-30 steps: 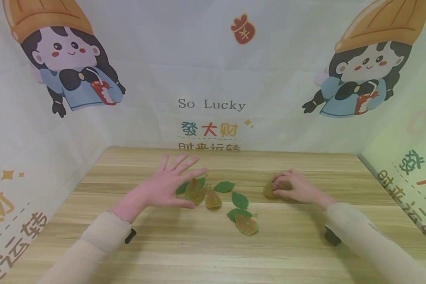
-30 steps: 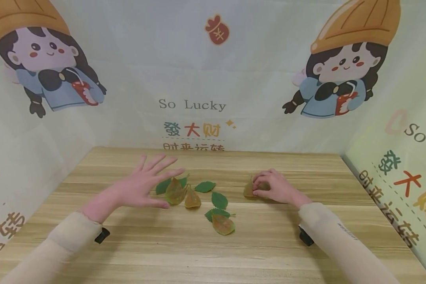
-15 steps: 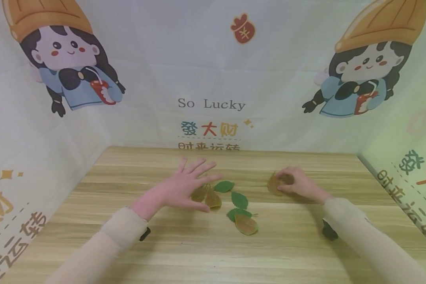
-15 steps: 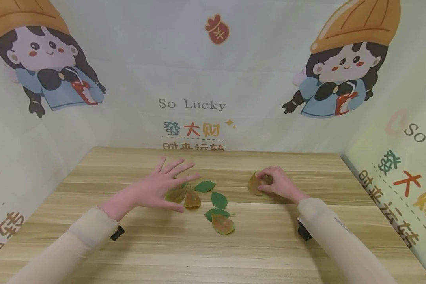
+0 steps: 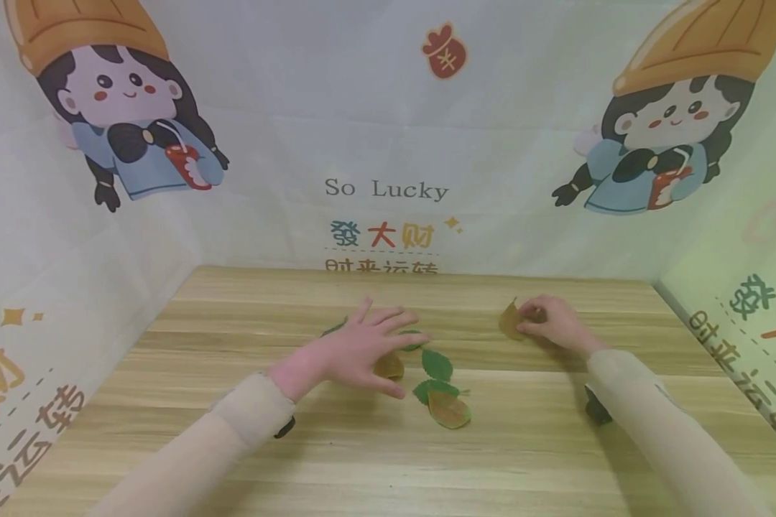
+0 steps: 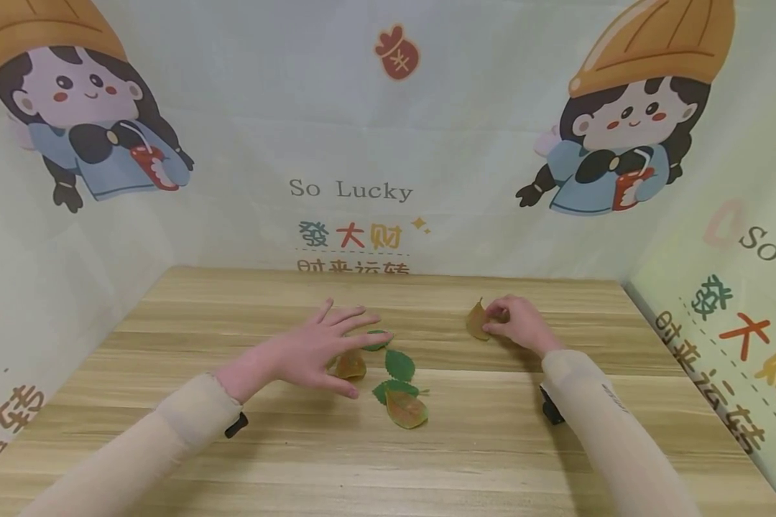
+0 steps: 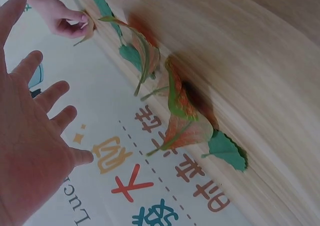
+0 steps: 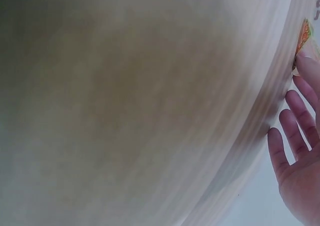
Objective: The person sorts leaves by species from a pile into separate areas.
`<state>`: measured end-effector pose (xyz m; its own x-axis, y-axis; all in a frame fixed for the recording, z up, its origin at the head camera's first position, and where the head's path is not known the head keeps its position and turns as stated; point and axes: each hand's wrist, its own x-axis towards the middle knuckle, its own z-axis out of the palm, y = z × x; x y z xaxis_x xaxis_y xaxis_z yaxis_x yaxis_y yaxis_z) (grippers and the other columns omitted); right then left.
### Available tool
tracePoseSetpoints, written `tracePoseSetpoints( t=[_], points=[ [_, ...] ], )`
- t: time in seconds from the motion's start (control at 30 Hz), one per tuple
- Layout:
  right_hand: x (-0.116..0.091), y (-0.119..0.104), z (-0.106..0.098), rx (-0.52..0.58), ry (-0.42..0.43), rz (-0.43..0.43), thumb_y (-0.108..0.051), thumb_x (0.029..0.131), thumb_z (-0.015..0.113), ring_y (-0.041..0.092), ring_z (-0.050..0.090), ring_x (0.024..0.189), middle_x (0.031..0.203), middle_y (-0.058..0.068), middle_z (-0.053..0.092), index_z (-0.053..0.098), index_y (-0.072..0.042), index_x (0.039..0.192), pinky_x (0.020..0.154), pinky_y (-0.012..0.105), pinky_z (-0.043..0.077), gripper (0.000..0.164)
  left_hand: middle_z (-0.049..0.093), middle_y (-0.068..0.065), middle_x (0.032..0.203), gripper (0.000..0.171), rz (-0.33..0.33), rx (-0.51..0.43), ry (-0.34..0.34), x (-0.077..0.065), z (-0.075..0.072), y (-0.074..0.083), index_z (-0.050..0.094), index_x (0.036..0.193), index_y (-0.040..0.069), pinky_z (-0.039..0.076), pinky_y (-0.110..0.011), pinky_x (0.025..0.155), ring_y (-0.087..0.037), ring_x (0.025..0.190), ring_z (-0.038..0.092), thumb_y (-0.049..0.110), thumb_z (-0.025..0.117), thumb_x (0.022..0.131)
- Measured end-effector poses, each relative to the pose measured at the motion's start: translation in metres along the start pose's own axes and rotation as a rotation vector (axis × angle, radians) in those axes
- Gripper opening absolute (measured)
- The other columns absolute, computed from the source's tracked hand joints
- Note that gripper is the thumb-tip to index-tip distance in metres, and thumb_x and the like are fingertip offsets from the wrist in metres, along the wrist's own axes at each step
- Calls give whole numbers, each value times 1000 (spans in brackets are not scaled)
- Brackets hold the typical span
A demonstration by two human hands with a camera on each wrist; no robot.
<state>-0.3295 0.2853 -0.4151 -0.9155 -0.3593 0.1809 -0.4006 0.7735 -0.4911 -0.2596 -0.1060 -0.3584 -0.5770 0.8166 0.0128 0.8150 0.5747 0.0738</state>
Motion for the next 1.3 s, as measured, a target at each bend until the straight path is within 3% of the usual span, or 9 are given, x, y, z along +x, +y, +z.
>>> tracePoseSetpoints(
  t=[0.23, 0.4, 0.67, 1.0, 1.3],
  points=[
    [5, 2, -8, -41, -1, 49, -17, 87, 73, 29, 62, 92, 102, 19, 69, 68, 3, 109, 84, 47, 52, 30, 24, -5, 165, 88, 38, 3, -26, 14, 2, 4, 25, 156, 35, 5, -71, 119, -32, 154, 17, 68, 62, 83],
    [6, 3, -6, -36, -5, 86, -18, 87, 73, 27, 63, 89, 100, 18, 69, 69, 1, 107, 82, 44, 53, 28, 28, -7, 163, 87, 71, 2, -51, 20, 6, 11, 25, 156, 33, 11, -69, 120, -32, 151, 23, 67, 61, 84],
    [9, 15, -6, -14, 41, 92, -14, 87, 72, 32, 64, 90, 100, 22, 69, 69, 4, 107, 85, 48, 53, 27, 32, -8, 161, 83, 93, -28, -95, 27, 5, 20, 27, 156, 31, 16, -62, 122, -28, 150, 28, 64, 60, 87],
    [6, 20, -8, -4, 55, 133, -13, 88, 71, 34, 64, 90, 97, 23, 69, 68, 5, 107, 85, 51, 52, 26, 46, -7, 150, 81, 142, -22, -109, 42, 16, 25, 34, 154, 25, 35, -46, 118, -23, 138, 45, 61, 62, 87],
    [9, 24, -9, 1, 49, 158, -13, 91, 68, 38, 64, 94, 105, 27, 67, 63, 8, 112, 88, 52, 52, 30, 52, -3, 138, 76, 71, -89, -169, 52, 15, 31, 43, 148, 26, 47, -38, 104, -16, 122, 52, 60, 66, 84]
  ],
)
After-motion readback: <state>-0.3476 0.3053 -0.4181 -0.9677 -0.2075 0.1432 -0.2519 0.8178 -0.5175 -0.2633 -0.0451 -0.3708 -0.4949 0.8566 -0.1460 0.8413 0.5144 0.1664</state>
